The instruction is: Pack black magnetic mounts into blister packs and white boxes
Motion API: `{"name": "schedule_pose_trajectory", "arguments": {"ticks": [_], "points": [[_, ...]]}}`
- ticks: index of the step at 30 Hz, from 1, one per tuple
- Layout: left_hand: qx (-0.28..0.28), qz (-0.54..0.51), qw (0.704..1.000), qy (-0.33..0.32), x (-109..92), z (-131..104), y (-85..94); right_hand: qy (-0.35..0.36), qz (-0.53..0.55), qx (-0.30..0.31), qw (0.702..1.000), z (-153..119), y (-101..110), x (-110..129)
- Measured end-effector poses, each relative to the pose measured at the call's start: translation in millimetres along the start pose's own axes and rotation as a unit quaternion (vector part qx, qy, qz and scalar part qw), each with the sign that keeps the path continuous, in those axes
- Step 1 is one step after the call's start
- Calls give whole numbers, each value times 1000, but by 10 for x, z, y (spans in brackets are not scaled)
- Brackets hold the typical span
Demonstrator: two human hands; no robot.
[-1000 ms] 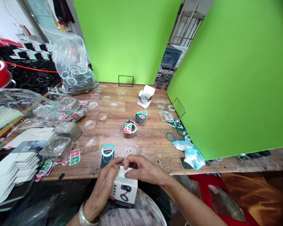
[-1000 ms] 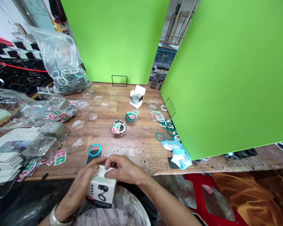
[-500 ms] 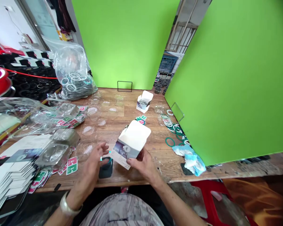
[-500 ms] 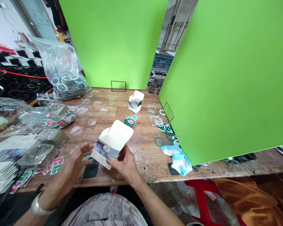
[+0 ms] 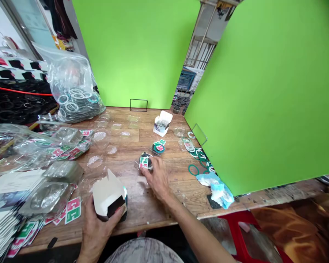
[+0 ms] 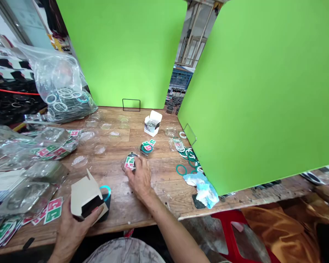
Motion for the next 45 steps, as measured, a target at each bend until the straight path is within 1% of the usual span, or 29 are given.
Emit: {"name": "schedule_pose_trajectory", "arguments": {"ticks": [1, 3, 6, 9, 11, 13, 15, 17, 18, 19, 20, 21, 22, 24, 26, 28, 32, 34, 36, 37, 39, 41, 42, 43, 45], "points": [[-12, 14, 1000, -13, -19, -23, -27, -15, -34, -5, 999, 82, -64, -65], [-26, 30, 998, -39, -45, -53, -70, -26, -91, 8, 996, 177, -218, -124], [-28, 37, 998, -53, -27, -46, -90, -32, -155, 38, 987, 190, -397, -121], [-15, 47, 997, -65, -19, -12, -62, -4, -175, 74, 982, 139, -444, -139], [-8, 44, 996, -83, -70, -3, -35, 33, -154, 94, 983, 98, -389, -184], [14, 30, 994, -104, -162, -16, -25, 47, -110, 84, 989, 67, -231, -224], [51, 15, 990, -127, -263, -50, -48, 46, -58, 35, 997, 54, 48, -191], [86, 6, 985, -148, -338, -96, -104, 71, 3, -14, 997, 47, 405, -29], [95, 5, 982, -161, -359, -120, -140, 100, 33, -21, 994, 41, 585, 101], [101, 8, 980, -173, -370, -141, -178, 137, 57, -6, 989, 28, 746, 253], [103, 11, 978, -183, -371, -159, -214, 177, 66, 27, 982, 7, 880, 416], [102, 14, 976, -192, -366, -171, -246, 219, 61, 75, 971, -24, 981, 578], [101, 16, 975, -199, -359, -180, -270, 257, 42, 136, 956, -64, 1046, 724], [103, 16, 973, -208, -351, -188, -291, 301, -18, 258, 918, -148, 1093, 929], [108, 19, 968, -224, -371, -195, -276, 299, -67, 353, 884, -189, 1075, 1002], [113, 26, 961, -251, -417, -208, -244, 273, -84, 414, 864, -142, 1037, 976], [121, 52, 938, -321, -516, -233, -213, 198, -70, 525, 825, 178, 916, 829], [132, 64, 931, -335, -534, -224, -221, 166, -65, 556, 812, 326, 833, 802], [140, 61, 933, -325, -527, -199, -235, 170, -88, 552, 811, 355, 734, 828], [141, 57, 936, -316, -519, -185, -242, 185, -117, 538, 814, 314, 679, 851], [141, 49, 942, -300, -501, -159, -255, 225, -191, 485, 823, 145, 577, 890], [138, 44, 945, -292, -490, -143, -263, 260, -234, 425, 835, -56, 509, 899], [137, 43, 946, -289, -489, -139, -265, 264, -234, 405, 843, -133, 492, 885], [138, 41, 947, -286, -491, -137, -266, 260, -223, 400, 850, -183, 485, 863], [142, 39, 949, -279, -500, -137, -268, 232, -187, 420, 857, -194, 493, 801]]}}
Point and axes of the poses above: each hand's wrist, its own z-axis towards the middle knuckle, its own y-axis out of the back of the hand, x = y × z, the point moved 2 cm from there along z, towards the middle knuckle, and after that the axes turned 11 degrees about z, right-handed, at the moved point
